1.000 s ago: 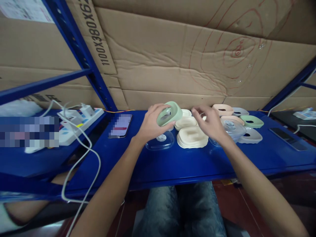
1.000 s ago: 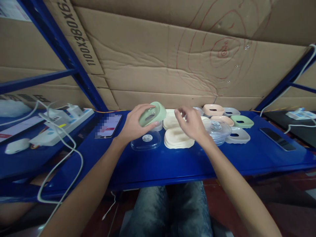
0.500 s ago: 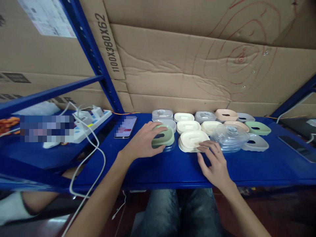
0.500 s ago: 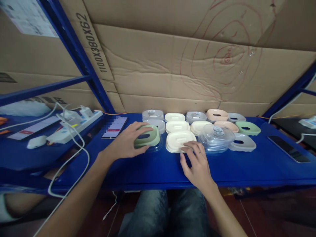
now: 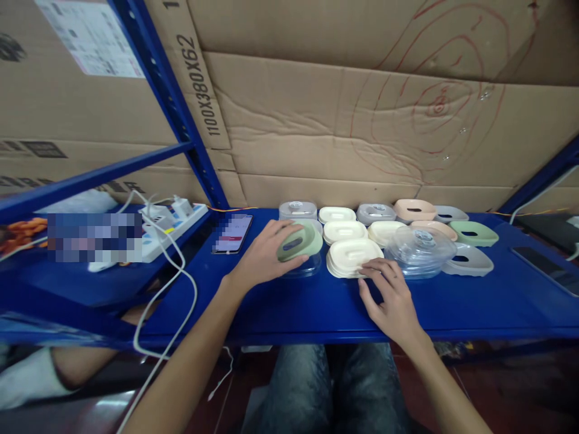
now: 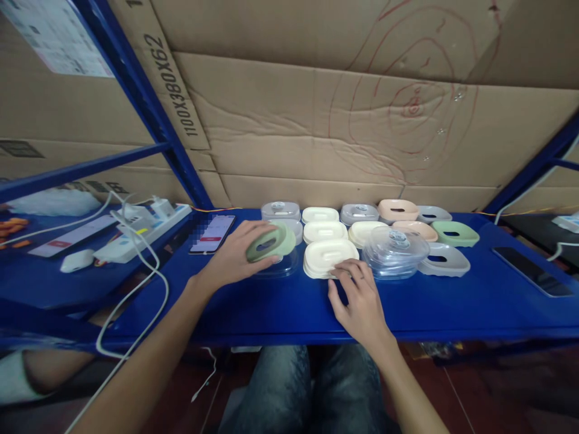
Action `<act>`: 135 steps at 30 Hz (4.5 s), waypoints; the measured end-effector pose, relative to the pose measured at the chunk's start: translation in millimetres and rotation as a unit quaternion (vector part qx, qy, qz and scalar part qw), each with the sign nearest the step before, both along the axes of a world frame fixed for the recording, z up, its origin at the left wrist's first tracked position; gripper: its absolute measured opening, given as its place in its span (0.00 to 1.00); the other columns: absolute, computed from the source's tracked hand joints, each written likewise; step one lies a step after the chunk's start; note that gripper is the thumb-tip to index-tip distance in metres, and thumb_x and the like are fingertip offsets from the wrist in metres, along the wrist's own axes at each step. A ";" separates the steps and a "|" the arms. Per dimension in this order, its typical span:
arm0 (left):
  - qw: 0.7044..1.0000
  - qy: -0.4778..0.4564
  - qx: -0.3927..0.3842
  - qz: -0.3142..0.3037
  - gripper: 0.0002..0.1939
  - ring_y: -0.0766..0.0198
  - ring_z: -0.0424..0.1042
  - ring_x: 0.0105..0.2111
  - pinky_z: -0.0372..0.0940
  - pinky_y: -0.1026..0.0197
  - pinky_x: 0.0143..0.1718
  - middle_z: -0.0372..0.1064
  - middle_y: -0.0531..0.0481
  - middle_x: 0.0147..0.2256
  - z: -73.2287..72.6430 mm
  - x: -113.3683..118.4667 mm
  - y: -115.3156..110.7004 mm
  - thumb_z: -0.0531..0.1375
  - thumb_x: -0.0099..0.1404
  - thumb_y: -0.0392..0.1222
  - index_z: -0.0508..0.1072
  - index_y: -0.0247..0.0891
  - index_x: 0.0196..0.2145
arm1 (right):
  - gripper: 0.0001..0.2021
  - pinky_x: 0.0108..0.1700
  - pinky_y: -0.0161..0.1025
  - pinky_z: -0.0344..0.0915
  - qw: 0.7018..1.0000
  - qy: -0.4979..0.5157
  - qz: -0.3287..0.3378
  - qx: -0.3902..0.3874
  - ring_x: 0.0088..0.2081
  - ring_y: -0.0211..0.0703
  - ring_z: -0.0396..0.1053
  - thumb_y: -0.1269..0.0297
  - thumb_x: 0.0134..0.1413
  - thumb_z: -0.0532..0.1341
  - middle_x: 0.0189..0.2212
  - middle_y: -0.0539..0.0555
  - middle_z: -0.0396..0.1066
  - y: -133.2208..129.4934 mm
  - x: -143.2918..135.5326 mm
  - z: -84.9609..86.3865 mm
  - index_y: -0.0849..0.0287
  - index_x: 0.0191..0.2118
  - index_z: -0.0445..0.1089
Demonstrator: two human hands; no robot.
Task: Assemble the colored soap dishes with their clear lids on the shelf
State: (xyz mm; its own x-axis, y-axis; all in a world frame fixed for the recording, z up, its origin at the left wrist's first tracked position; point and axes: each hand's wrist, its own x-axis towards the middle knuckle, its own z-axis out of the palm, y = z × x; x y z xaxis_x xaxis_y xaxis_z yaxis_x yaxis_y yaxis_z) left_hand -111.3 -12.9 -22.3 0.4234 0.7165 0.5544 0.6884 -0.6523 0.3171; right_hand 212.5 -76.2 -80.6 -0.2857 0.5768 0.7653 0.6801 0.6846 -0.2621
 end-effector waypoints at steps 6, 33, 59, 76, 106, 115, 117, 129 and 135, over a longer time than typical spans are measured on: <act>0.991 -0.100 0.033 0.078 0.28 0.44 0.74 0.60 0.67 0.39 0.64 0.75 0.39 0.60 4.5 -8.5 8.9 0.65 0.72 0.59 0.71 0.42 0.62 | 0.12 0.60 0.62 0.71 0.999 -0.031 -0.010 0.012 0.55 0.59 0.71 0.73 0.67 0.65 0.50 0.60 0.76 -1.4 0.0 0.4 0.54 0.53 0.73; 0.995 -0.040 0.040 0.080 0.27 0.44 0.70 0.63 0.65 0.40 0.68 0.71 0.39 0.62 -21.4 -14.8 13.6 0.66 0.72 0.56 0.74 0.42 0.62 | 0.12 0.61 0.61 0.71 0.998 -0.049 -0.030 0.012 0.55 0.59 0.71 0.73 0.69 0.65 0.51 0.61 0.74 -3.7 -0.1 2.3 0.57 0.55 0.72; 0.999 0.011 -0.033 -0.002 0.28 0.44 0.69 0.65 0.64 0.36 0.70 0.71 0.40 0.64 -24.6 -5.9 5.5 0.66 0.72 0.58 0.74 0.45 0.64 | 0.13 0.61 0.62 0.71 0.999 -0.042 -0.027 0.007 0.55 0.58 0.71 0.72 0.69 0.64 0.51 0.61 0.74 -3.8 0.4 1.6 0.55 0.56 0.72; 0.999 0.015 -0.041 -0.001 0.29 0.44 0.70 0.65 0.63 0.37 0.71 0.70 0.39 0.64 -23.9 -4.1 3.4 0.67 0.70 0.56 0.74 0.45 0.64 | 0.13 0.61 0.62 0.71 0.999 -0.042 -0.028 0.004 0.55 0.58 0.71 0.72 0.69 0.64 0.51 0.60 0.75 -3.6 0.3 0.8 0.55 0.56 0.73; 0.998 0.023 -0.058 -0.001 0.30 0.43 0.69 0.66 0.61 0.36 0.71 0.70 0.40 0.65 -24.2 -3.7 3.1 0.68 0.69 0.57 0.74 0.46 0.64 | 0.14 0.60 0.63 0.72 0.999 -0.043 -0.026 0.004 0.55 0.59 0.71 0.71 0.69 0.64 0.51 0.60 0.75 -2.5 1.2 -0.6 0.53 0.57 0.72; 0.998 0.026 -0.061 -0.004 0.29 0.43 0.69 0.66 0.63 0.37 0.70 0.70 0.39 0.65 -23.1 -3.1 2.5 0.68 0.70 0.57 0.74 0.44 0.64 | 0.13 0.60 0.63 0.72 0.999 -0.043 -0.028 0.004 0.55 0.59 0.71 0.71 0.70 0.64 0.51 0.61 0.75 -2.6 0.7 0.3 0.54 0.56 0.72; 0.998 0.026 -0.062 -0.003 0.29 0.43 0.68 0.66 0.62 0.37 0.70 0.70 0.39 0.65 -23.2 -3.1 2.5 0.68 0.70 0.57 0.74 0.44 0.64 | 0.13 0.60 0.62 0.72 0.999 -0.044 -0.029 0.002 0.55 0.59 0.71 0.71 0.69 0.64 0.51 0.60 0.75 -2.9 0.6 0.5 0.54 0.56 0.72; 0.998 0.024 -0.049 -0.010 0.29 0.43 0.69 0.66 0.61 0.36 0.72 0.70 0.39 0.65 -24.4 -3.4 2.6 0.68 0.69 0.56 0.74 0.45 0.64 | 0.13 0.61 0.62 0.71 0.998 -0.047 -0.031 0.004 0.55 0.59 0.70 0.71 0.70 0.65 0.51 0.61 0.74 -3.1 0.7 0.5 0.55 0.56 0.72; 0.998 0.027 -0.057 -0.015 0.30 0.43 0.68 0.66 0.62 0.38 0.71 0.69 0.39 0.65 -23.6 -3.5 2.5 0.68 0.69 0.56 0.74 0.43 0.64 | 0.13 0.61 0.62 0.71 0.999 -0.044 -0.028 0.004 0.54 0.59 0.71 0.71 0.69 0.65 0.51 0.61 0.75 -3.4 0.7 0.6 0.56 0.56 0.73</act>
